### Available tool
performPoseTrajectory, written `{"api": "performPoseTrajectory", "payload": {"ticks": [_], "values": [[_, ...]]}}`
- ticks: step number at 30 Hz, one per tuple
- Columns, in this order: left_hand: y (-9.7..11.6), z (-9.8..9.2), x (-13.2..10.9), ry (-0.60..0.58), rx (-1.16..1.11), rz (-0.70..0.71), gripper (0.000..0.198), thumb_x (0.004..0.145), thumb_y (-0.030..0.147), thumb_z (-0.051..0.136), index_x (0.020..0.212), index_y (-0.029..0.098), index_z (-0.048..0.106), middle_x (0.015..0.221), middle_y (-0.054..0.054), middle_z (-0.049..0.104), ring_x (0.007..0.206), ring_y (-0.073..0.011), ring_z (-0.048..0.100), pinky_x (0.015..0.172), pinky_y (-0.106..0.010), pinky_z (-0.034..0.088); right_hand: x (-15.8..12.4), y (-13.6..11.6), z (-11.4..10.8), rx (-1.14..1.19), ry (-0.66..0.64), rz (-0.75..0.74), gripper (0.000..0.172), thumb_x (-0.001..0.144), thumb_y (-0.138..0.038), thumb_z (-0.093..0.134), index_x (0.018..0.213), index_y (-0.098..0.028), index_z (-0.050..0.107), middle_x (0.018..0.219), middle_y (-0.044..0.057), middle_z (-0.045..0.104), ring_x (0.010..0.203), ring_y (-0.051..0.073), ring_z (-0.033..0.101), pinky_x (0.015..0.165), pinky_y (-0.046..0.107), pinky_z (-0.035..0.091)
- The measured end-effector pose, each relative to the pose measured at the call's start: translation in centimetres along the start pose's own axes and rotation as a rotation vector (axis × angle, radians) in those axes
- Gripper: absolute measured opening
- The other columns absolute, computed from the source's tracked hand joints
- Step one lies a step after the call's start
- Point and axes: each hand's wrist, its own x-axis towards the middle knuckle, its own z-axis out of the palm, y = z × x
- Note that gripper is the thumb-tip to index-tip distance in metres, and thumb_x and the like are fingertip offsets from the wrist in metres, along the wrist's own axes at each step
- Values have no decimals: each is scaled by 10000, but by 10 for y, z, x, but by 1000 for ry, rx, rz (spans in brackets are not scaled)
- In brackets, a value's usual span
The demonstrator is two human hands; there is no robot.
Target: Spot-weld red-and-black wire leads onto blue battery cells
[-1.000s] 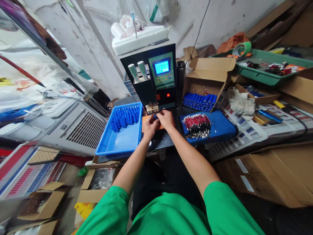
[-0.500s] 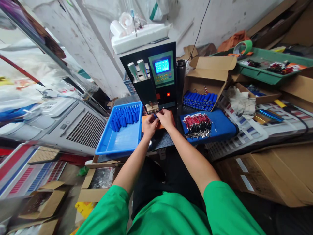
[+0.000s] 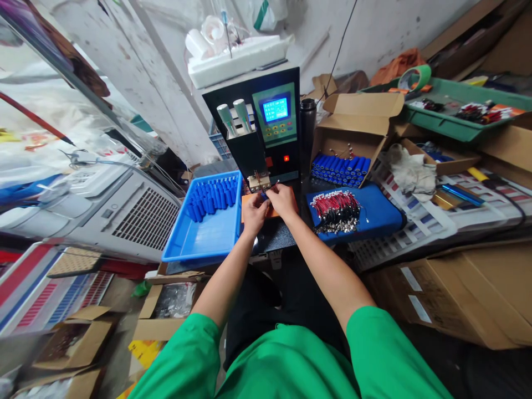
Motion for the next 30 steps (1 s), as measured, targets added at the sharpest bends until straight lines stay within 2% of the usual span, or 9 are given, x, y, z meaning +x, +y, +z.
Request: {"api": "performPoseTrajectory", "payload": {"ticks": [5, 11, 14, 18, 21, 25, 30], "values": [[-2, 0, 1, 28, 35, -22, 236, 795, 373, 709, 900, 163, 682, 799, -44, 692, 728, -171, 632, 721, -298, 528, 1, 1, 0, -10, 12, -3, 156, 738, -331, 622, 703, -183, 657, 689, 20, 673, 678, 183, 609, 612, 260, 437], [-3, 0, 1, 3, 27, 16, 244, 813, 359, 702, 956, 161, 695, 894, -60, 721, 800, -181, 659, 792, -309, 533, -6, -5, -9, 113, -58, 11, 226, 735, -407, 650, 727, -181, 644, 707, 31, 662, 667, 177, 602, 591, 265, 471], [-3, -1, 0, 9, 52, 10, 230, 815, 346, 700, 959, 166, 700, 878, -55, 720, 755, -171, 645, 755, -298, 522, -13, -9, -15, 133, -87, 32, 268, 713, -449, 683, 746, -186, 639, 648, 15, 617, 605, 157, 564, 533, 253, 440], [-1, -1, -2, 14, 102, 8, 207, 823, 321, 680, 955, 164, 704, 847, -47, 714, 699, -152, 622, 708, -281, 500, -19, -11, -18, 169, -153, 55, 359, 682, -517, 731, 665, -196, 572, 541, -11, 530, 487, 117, 466, 450, 240, 353], [1, -1, -2, 17, 118, 11, 212, 814, 306, 682, 969, 164, 708, 851, -46, 717, 705, -153, 627, 696, -276, 495, -21, -10, -17, 187, -154, 78, 386, 665, -534, 744, 646, -199, 554, 511, -22, 505, 441, 101, 427, 419, 237, 322], [3, -6, -1, -5, 50, 17, 239, 785, 289, 704, 982, 155, 700, 946, -73, 728, 802, -177, 662, 776, -305, 528, -21, -7, -17, 221, -125, 88, 347, 665, -498, 721, 638, -197, 550, 501, -25, 500, 423, 93, 415, 397, 228, 303], [7, -26, -17, 98, 120, 2, 246, 836, 330, 668, 1004, 152, 690, 1027, -104, 719, 932, -203, 667, 894, -347, 519, -20, -5, -17, 226, -109, 104, 307, 687, -447, 681, 611, -199, 517, 492, -19, 502, 406, 92, 414, 386, 223, 303]]}}
